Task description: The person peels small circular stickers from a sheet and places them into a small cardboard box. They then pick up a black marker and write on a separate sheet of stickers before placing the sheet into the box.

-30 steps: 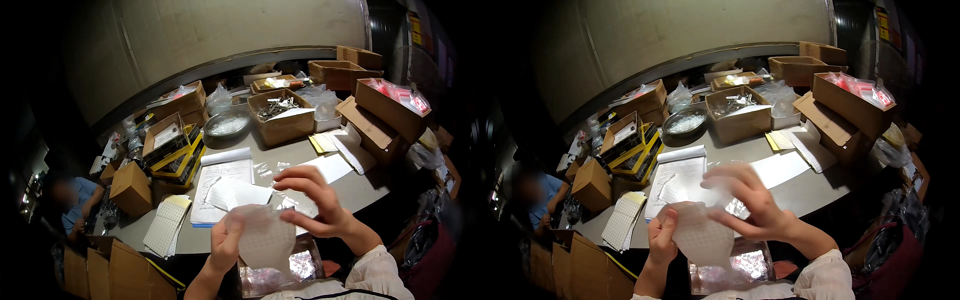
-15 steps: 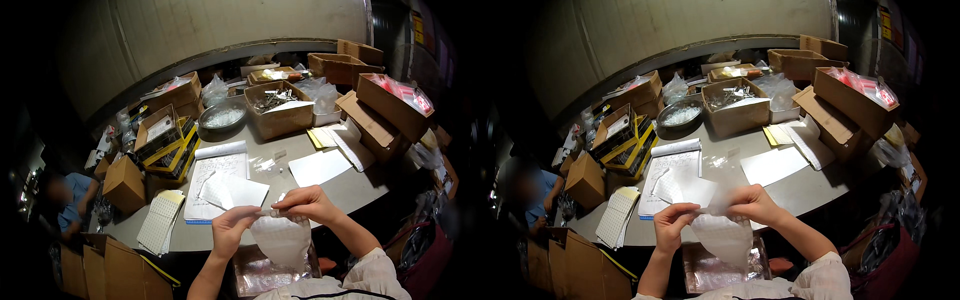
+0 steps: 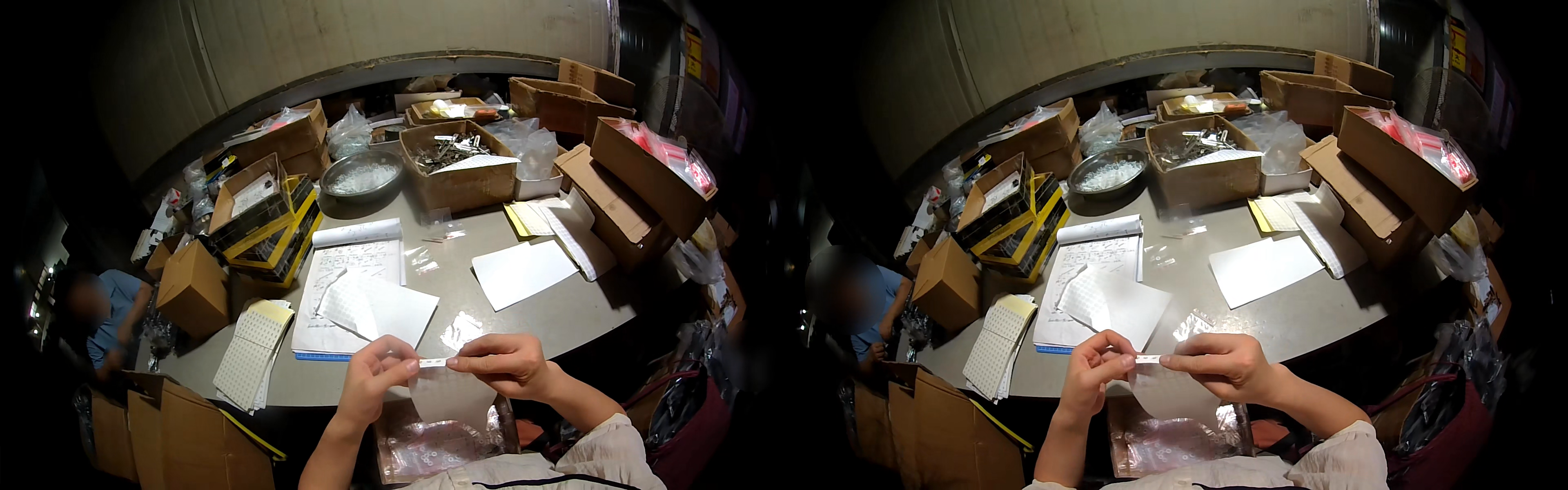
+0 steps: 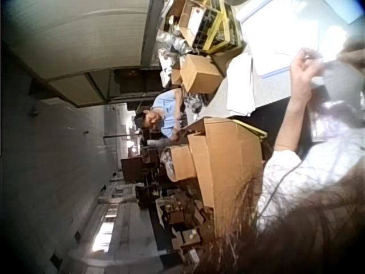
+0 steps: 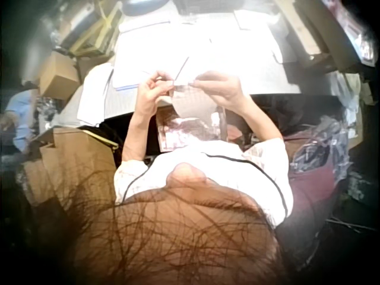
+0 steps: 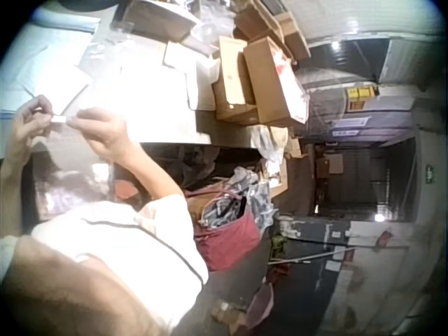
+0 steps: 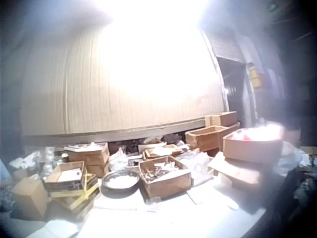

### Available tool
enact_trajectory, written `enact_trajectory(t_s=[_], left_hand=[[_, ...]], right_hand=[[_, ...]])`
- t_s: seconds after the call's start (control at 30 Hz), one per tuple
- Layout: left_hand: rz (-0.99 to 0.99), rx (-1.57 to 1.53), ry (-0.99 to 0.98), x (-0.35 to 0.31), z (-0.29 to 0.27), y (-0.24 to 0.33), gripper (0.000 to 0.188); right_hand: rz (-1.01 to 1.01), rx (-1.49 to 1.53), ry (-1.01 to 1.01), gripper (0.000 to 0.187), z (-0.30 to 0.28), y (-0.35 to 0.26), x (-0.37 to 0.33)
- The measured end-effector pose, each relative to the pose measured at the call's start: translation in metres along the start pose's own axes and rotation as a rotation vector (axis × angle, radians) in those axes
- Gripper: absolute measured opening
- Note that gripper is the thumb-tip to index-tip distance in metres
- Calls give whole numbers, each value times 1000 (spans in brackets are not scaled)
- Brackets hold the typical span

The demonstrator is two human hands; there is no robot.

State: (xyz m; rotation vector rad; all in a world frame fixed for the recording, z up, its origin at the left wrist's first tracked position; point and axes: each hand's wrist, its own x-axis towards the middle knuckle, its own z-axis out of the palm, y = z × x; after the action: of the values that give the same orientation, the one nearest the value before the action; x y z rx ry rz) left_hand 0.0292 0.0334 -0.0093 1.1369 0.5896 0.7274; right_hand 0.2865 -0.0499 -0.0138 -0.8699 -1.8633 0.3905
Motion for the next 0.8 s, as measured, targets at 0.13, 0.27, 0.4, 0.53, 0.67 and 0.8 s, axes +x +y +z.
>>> enact_trajectory(t_s=[0.13, 0.27, 0.4, 0.53, 0.67, 0.8], left_hand=[[185, 94, 130, -6, 12, -6, 20], [364, 301, 260, -8, 27, -12, 24], [448, 551, 281, -12, 29, -13, 25], [452, 507, 263, -10, 27, -19, 26], [308, 255, 242, -1, 23, -21, 25], [252, 161, 257, 5, 12, -18, 27]], right_hand=[[88, 80, 15, 37, -2, 2, 1], [188, 124, 86, 28, 4, 0, 13], [342, 95, -27, 24, 2, -4, 14], [285, 109, 25, 21, 9, 5, 10], [187, 8, 35, 24, 17, 7, 0], [65, -56, 22, 24, 5, 13, 9]])
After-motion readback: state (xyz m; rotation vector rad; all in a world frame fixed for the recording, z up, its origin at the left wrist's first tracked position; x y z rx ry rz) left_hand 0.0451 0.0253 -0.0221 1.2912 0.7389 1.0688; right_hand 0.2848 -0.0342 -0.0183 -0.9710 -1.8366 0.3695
